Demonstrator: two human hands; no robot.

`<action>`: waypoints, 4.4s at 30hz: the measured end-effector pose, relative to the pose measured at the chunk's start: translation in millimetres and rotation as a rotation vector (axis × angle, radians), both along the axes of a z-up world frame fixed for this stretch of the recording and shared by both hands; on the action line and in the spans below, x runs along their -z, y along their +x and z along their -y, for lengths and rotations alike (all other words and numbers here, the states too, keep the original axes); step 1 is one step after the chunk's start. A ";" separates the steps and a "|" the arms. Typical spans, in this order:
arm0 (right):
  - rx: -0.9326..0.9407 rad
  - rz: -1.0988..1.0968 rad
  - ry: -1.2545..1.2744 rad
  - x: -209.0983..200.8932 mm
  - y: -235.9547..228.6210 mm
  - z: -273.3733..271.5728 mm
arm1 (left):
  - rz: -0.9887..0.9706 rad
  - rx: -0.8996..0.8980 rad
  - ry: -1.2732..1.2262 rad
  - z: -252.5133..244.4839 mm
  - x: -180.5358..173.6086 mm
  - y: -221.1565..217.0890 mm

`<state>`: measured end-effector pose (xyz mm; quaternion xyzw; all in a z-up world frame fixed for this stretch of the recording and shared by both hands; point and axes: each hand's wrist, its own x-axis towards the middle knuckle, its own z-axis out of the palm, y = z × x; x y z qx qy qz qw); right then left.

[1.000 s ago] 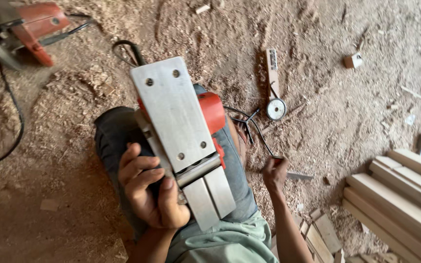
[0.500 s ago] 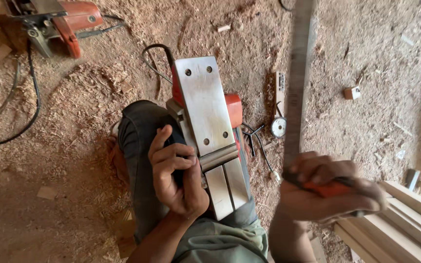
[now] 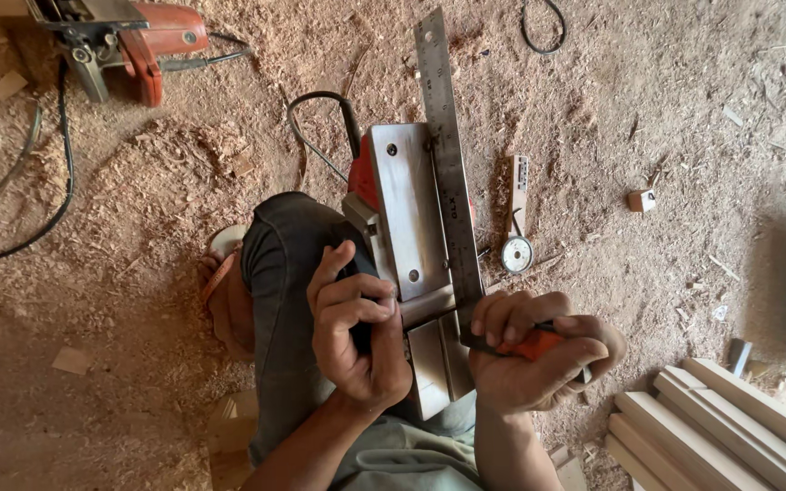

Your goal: The person sits on the floor and repeatedly adjusts a handheld power tool using a hex key and a metal ruler. They loosen and tighten screws on the tool's base plate, then measure the depth setting with the ruler, repeating this cycle several times.

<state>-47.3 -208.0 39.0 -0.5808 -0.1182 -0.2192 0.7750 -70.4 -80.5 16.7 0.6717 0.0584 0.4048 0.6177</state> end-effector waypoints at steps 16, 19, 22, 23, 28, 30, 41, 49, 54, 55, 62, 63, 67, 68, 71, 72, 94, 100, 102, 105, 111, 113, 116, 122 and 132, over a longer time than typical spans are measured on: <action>0.041 -0.008 -0.033 6.8 -4.0 7.0 | -0.001 -0.002 0.027 -2.1 1.9 1.8; 0.031 -0.003 -0.036 7.2 -2.4 8.6 | 0.000 0.008 0.022 -2.1 3.3 1.9; 0.018 -0.008 -0.029 7.6 -4.0 8.6 | -0.001 0.016 0.016 -2.4 4.2 1.3; 0.019 -0.012 -0.034 7.6 -4.6 8.1 | 0.004 0.017 0.013 -2.3 4.3 1.6; 0.056 -0.028 -0.079 8.4 -7.6 6.2 | 0.008 0.020 0.003 -2.6 4.9 0.5; 0.062 -0.025 -0.090 8.4 -7.5 6.3 | 0.014 0.024 -0.006 -3.3 5.1 0.7; 0.067 -0.009 -0.118 7.9 -7.5 5.4 | 0.000 0.034 0.000 -3.8 2.1 -0.1; 0.057 -0.003 -0.129 10.2 -7.9 7.5 | 0.009 0.043 0.003 -4.0 3.7 1.1; 0.025 0.012 -0.115 11.3 -5.7 9.1 | 0.043 0.070 -0.033 -4.9 4.1 0.0; 0.017 0.017 -0.110 10.8 -4.3 8.9 | 0.040 0.063 -0.026 -5.0 3.6 0.1; 0.066 0.111 -0.171 -3.6 -8.9 2.7 | 0.037 0.024 0.012 -3.3 2.8 0.6; 0.043 0.078 -0.171 -6.6 -13.5 1.0 | 0.037 0.015 0.014 -3.0 2.9 0.3; -0.023 0.034 -0.139 -10.6 -28.3 -11.7 | 0.028 0.024 0.001 -3.8 2.5 -0.8; -0.037 0.043 -0.122 -10.2 -29.1 -14.5 | 0.032 0.024 0.002 -4.0 2.3 -0.7; -0.061 0.015 -0.090 -10.1 -31.5 -19.7 | 0.037 0.028 -0.002 -4.7 2.8 -1.2; -0.065 0.009 -0.085 -10.3 -32.4 -20.5 | 0.038 0.030 -0.006 -4.4 3.2 -1.8; -0.031 0.015 -0.152 -12.7 -33.5 -24.7 | 0.060 0.016 -0.042 -5.8 0.5 -1.2; -0.039 -0.009 -0.117 -14.7 -34.5 -27.5 | 0.051 0.003 -0.046 -4.8 -1.2 -1.6; -0.025 -0.022 -0.118 -15.7 -35.1 -29.0 | 0.045 0.000 -0.050 -4.7 -1.1 -2.0; -0.013 -0.028 -0.133 -17.9 -33.4 -30.5 | 0.043 0.000 -0.048 -4.3 -0.9 -2.2; 0.012 -0.016 -0.181 -19.5 -33.3 -33.7 | 0.058 0.024 -0.060 -4.9 1.4 -3.0; 0.003 -0.014 -0.172 -19.4 -33.2 -33.4 | 0.048 0.014 -0.055 -4.0 1.3 -3.5; -0.020 -0.008 -0.156 -18.3 -32.7 -32.1 | 0.043 0.004 -0.045 -3.4 2.1 -3.0; -0.035 0.004 -0.146 -18.3 -33.0 -32.2 | 0.029 0.014 -0.051 -4.0 2.8 -3.7; -0.027 0.106 -0.118 -10.1 -37.7 -20.0 | 0.053 0.010 0.008 -9.3 0.6 -1.6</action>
